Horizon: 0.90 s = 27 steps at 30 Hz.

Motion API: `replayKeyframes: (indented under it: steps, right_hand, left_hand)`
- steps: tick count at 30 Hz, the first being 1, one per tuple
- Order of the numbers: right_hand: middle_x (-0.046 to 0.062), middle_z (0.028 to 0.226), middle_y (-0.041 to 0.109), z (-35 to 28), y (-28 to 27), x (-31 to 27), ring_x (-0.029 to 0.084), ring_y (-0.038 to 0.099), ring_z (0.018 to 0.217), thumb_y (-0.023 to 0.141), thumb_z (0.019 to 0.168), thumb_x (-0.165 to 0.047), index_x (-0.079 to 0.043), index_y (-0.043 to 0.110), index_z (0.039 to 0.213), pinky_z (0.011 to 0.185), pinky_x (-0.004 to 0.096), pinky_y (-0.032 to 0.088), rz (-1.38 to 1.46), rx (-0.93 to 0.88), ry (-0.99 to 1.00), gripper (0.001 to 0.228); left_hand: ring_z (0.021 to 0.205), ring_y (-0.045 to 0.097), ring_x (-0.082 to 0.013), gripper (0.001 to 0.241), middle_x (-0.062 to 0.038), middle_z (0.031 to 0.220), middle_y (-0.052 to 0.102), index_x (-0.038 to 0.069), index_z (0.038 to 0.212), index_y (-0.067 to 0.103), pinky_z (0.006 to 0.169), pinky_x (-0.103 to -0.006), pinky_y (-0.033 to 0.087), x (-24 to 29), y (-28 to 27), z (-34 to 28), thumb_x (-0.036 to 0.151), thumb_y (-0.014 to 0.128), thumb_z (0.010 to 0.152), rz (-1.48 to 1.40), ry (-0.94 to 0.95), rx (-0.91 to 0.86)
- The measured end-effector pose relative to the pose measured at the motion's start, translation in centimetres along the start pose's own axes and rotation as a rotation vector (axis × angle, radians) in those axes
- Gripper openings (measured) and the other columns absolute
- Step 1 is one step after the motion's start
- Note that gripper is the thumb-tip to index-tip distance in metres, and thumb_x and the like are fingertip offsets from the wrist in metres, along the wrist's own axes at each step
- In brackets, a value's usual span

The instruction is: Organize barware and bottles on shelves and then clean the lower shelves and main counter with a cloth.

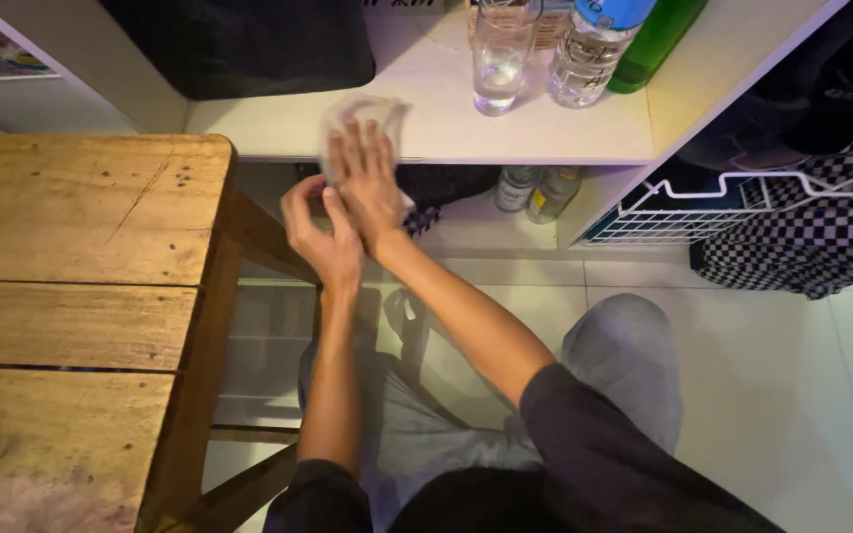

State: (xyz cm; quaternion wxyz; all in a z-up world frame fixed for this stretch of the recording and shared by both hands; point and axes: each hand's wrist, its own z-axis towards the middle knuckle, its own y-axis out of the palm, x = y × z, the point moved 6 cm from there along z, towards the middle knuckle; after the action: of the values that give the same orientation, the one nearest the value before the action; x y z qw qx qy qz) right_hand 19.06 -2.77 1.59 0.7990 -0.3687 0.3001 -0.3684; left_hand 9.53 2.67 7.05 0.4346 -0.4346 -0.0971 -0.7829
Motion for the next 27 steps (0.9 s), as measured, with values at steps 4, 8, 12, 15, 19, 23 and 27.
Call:
replayKeyframes:
  steps: [4, 8, 12, 15, 19, 23, 27]
  right_hand:
    - [0.025, 0.164, 0.029, 2.2, 1.6, -2.0, 0.05, 0.023, 0.152, 0.061, 0.089, -0.03, 0.0, 0.04, 0.155, 0.125, 0.06, 0.019, -0.02, -0.045, -0.108, 0.076]
    - [0.018, 0.163, 0.034, 2.3, -0.6, -1.2, 0.041, 0.029, 0.152, 0.062, 0.087, -0.027, -0.007, 0.044, 0.154, 0.126, 0.053, 0.022, 0.078, -0.137, -0.231, 0.073]
    - [0.016, 0.162, 0.038, 0.7, -2.6, 2.1, 0.035, 0.034, 0.152, 0.061, 0.092, -0.02, -0.005, 0.049, 0.15, 0.127, 0.049, 0.024, 0.115, -0.103, -0.215, 0.062]
    - [0.016, 0.162, 0.04, -1.2, -5.0, 5.3, 0.034, 0.036, 0.152, 0.058, 0.093, -0.012, -0.004, 0.052, 0.149, 0.128, 0.049, 0.024, 0.051, -0.057, -0.157, 0.057]
    - [0.016, 0.162, 0.04, -4.2, -7.8, 9.5, 0.035, 0.036, 0.152, 0.056, 0.089, -0.005, -0.003, 0.053, 0.148, 0.128, 0.049, 0.024, -0.025, -0.042, -0.111, 0.06]
    - [0.018, 0.163, 0.04, -6.4, -10.2, 13.0, 0.037, 0.035, 0.153, 0.055, 0.087, -0.002, -0.002, 0.05, 0.15, 0.128, 0.049, 0.024, -0.095, -0.02, -0.085, 0.063]
    - [0.021, 0.161, 0.04, -7.3, -12.9, 15.0, 0.039, 0.034, 0.152, 0.055, 0.083, 0.0, 0.001, 0.048, 0.15, 0.128, 0.05, 0.023, -0.135, -0.058, -0.03, 0.067]
  left_hand:
    - [0.1, 0.065, -0.0312, 0.015, -0.016, 0.109, 0.066, -0.002, 0.114, 0.066, 0.092, -0.0402, 0.053, 0.5, -1.1, 0.3, 0.006, 0.064, 0.102, 0.01, 0.055, 0.033]
    - [0.1, 0.065, -0.0288, 0.014, -0.016, 0.111, 0.066, -0.002, 0.115, 0.065, 0.091, -0.0389, 0.054, 0.7, -1.3, -0.3, 0.006, 0.063, 0.103, -0.034, 0.047, 0.043]
    - [0.094, 0.066, -0.0236, 0.015, -0.013, 0.109, 0.066, -0.001, 0.114, 0.067, 0.086, -0.0355, 0.055, 0.3, -0.5, -1.0, 0.007, 0.064, 0.102, -0.064, -0.036, 0.038]
    - [0.093, 0.065, -0.0219, 0.016, -0.012, 0.108, 0.065, -0.001, 0.115, 0.067, 0.085, -0.0343, 0.054, 1.0, 0.9, -1.4, 0.006, 0.063, 0.101, -0.099, -0.063, -0.004]
    - [0.097, 0.065, -0.0228, 0.014, -0.012, 0.11, 0.064, -0.001, 0.115, 0.066, 0.087, -0.0346, 0.054, 2.3, 2.7, -2.1, 0.005, 0.062, 0.103, -0.135, -0.027, -0.033]
    - [0.093, 0.063, -0.0233, 0.013, -0.012, 0.108, 0.064, 0.0, 0.112, 0.068, 0.083, -0.0343, 0.052, 3.0, 4.2, -2.9, 0.004, 0.063, 0.101, -0.163, -0.021, -0.059]
    - [0.096, 0.063, -0.0236, 0.011, -0.012, 0.109, 0.065, 0.0, 0.11, 0.067, 0.087, -0.0356, 0.052, 3.8, 5.0, -3.3, 0.003, 0.063, 0.1, -0.162, 0.019, -0.111]
